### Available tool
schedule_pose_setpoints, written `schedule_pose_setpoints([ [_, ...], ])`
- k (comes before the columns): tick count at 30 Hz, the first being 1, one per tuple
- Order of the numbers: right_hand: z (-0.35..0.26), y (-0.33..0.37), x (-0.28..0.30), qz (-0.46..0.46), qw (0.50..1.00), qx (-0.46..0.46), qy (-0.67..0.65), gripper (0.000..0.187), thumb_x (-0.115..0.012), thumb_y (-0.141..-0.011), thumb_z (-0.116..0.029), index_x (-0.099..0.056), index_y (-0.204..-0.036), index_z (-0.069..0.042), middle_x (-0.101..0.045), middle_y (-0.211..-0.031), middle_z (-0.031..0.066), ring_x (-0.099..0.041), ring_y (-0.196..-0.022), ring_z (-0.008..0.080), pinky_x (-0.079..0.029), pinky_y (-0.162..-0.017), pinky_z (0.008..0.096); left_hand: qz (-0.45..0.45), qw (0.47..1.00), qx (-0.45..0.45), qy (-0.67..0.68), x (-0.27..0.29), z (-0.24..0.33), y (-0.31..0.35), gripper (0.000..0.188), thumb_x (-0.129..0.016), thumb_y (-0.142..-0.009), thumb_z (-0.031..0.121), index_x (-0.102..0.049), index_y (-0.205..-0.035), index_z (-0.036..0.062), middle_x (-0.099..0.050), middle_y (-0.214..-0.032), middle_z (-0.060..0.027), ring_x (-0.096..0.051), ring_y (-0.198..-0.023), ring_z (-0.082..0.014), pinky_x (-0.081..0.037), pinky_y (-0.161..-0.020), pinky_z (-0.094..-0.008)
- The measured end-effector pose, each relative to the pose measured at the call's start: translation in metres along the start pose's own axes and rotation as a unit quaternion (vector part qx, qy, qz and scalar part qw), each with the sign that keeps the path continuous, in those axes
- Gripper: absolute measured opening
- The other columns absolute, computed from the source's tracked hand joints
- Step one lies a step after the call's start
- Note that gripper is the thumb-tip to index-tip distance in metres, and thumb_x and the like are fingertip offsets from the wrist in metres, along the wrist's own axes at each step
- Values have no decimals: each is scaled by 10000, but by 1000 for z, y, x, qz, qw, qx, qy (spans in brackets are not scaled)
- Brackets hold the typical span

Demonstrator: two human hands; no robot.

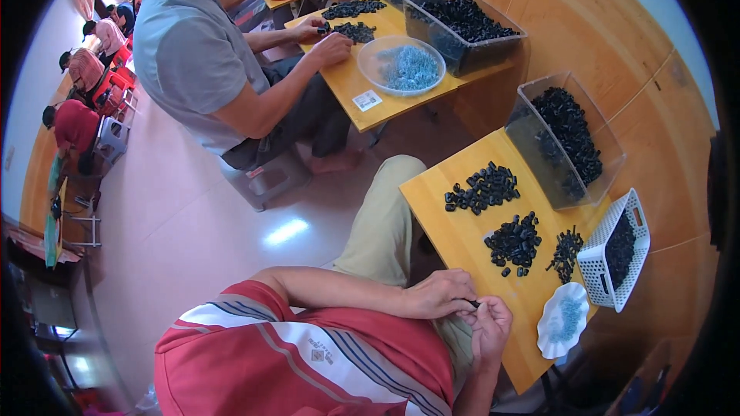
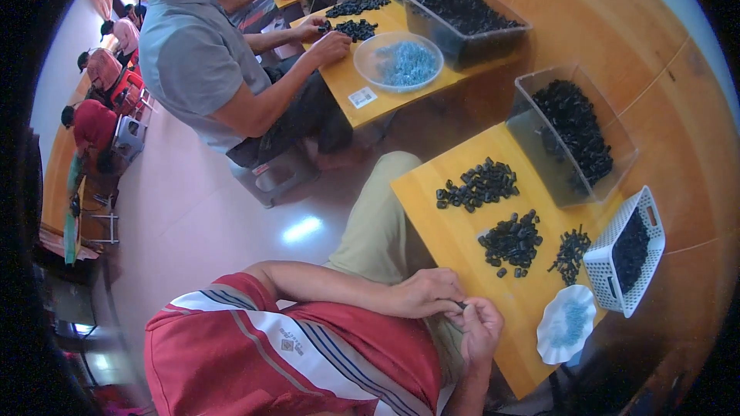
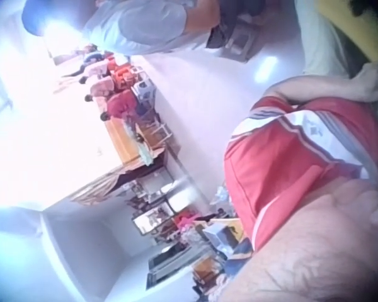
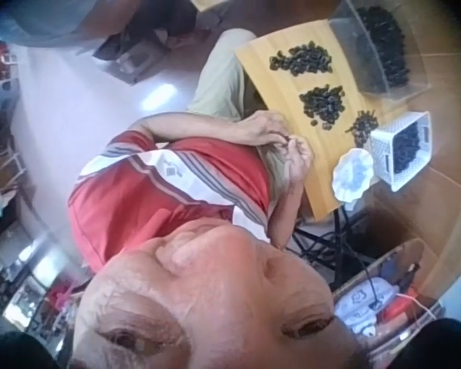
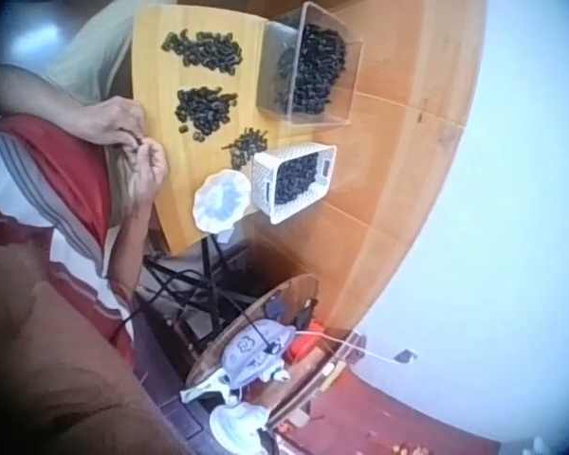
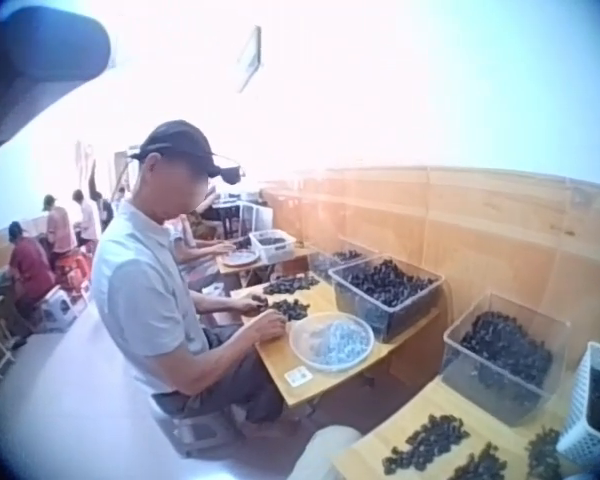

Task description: The person assembles small black plastic parts by hand, inserting tiny blue beads into them at a workbench.

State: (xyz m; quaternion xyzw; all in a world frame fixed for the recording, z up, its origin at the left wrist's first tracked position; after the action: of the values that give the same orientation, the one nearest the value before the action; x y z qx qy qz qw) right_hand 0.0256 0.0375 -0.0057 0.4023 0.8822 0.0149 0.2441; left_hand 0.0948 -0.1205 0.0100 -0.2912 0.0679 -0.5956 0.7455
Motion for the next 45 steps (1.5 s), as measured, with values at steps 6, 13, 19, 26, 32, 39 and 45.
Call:
schedule_pose_setpoints([
  [6, -7, 8, -6, 1, 1000, -9, 17, 120, -596, -977, -91, -620, -986, 26, -687, -935, 126, -692, -798, 197, -607, -760, 345, -31, 999, -13, 26, -1, 3, 4, 170, -715, -843, 115, -684, -968, 4, -641, -909, -107, -632, -868, -301, -503, -746, -394],
  [13, -7, 12, -12, 31, 999, 1, 11, 86, -613, -948, -65, -607, -986, 12, -690, -907, 119, -694, -755, 191, -611, -731, 333, -43, 998, -41, 15, 1, 8, 4, 162, -700, -852, 113, -673, -964, -1, -627, -900, -110, -624, -861, -308, -500, -747, -395],
  [19, -3, 11, -12, 15, 1000, -7, 11, 86, -599, -956, -68, -578, -999, 4, -683, -889, 126, -700, -762, 204, -613, -722, 340, -16, 998, -68, 5, 7, 12, 6, 141, -688, -854, 105, -670, -950, 4, -623, -896, -105, -618, -856, -307, -497, -747, -392],
  [26, -2, 14, -11, 10, 999, -18, 27, 65, -574, -969, -68, -577, -998, -9, -687, -907, 137, -706, -758, 214, -619, -730, 361, -42, 997, -69, 8, 8, 10, 7, 138, -677, -855, 97, -675, -961, 9, -608, -892, -105, -603, -852, -306, -486, -739, -399],
  [32, -3, 15, -5, 10, 998, -31, 58, 66, -587, -958, -48, -558, -1013, -25, -681, -917, 127, -706, -775, 216, -619, -742, 362, -55, 996, -71, 28, 7, 10, 6, 151, -677, -844, 92, -665, -965, 3, -609, -892, -108, -601, -857, -309, -494, -746, -400],
  [39, -2, 12, -25, 20, 1000, -16, -14, 140, -595, -946, -13, -494, -1033, -58, -660, -958, 118, -699, -809, 214, -617, -744, 355, -44, 997, -58, 31, 12, 9, 8, 175, -697, -854, 111, -689, -1002, 19, -625, -902, -102, -608, -872, -308, -490, -771, -398],
  [45, 14, 9, -15, 25, 1000, 12, -16, 128, -592, -972, -52, -491, -1050, -53, -648, -975, 113, -698, -826, 211, -618, -743, 358, -29, 999, -30, 10, 14, 7, 7, 194, -710, -848, 119, -690, -1010, 15, -649, -936, -108, -626, -908, -313, -505, -799, -400],
])
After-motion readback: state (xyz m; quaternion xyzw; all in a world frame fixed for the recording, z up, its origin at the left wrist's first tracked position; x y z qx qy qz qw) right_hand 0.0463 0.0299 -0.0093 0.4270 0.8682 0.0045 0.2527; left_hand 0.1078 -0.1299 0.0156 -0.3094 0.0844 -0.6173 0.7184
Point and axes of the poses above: each hand's wrist, its own y-axis away from the middle knuckle, its own x-axis out of the back of the hand, z = x × y, the point moved 4 cm from there along -y, towards the middle knuckle
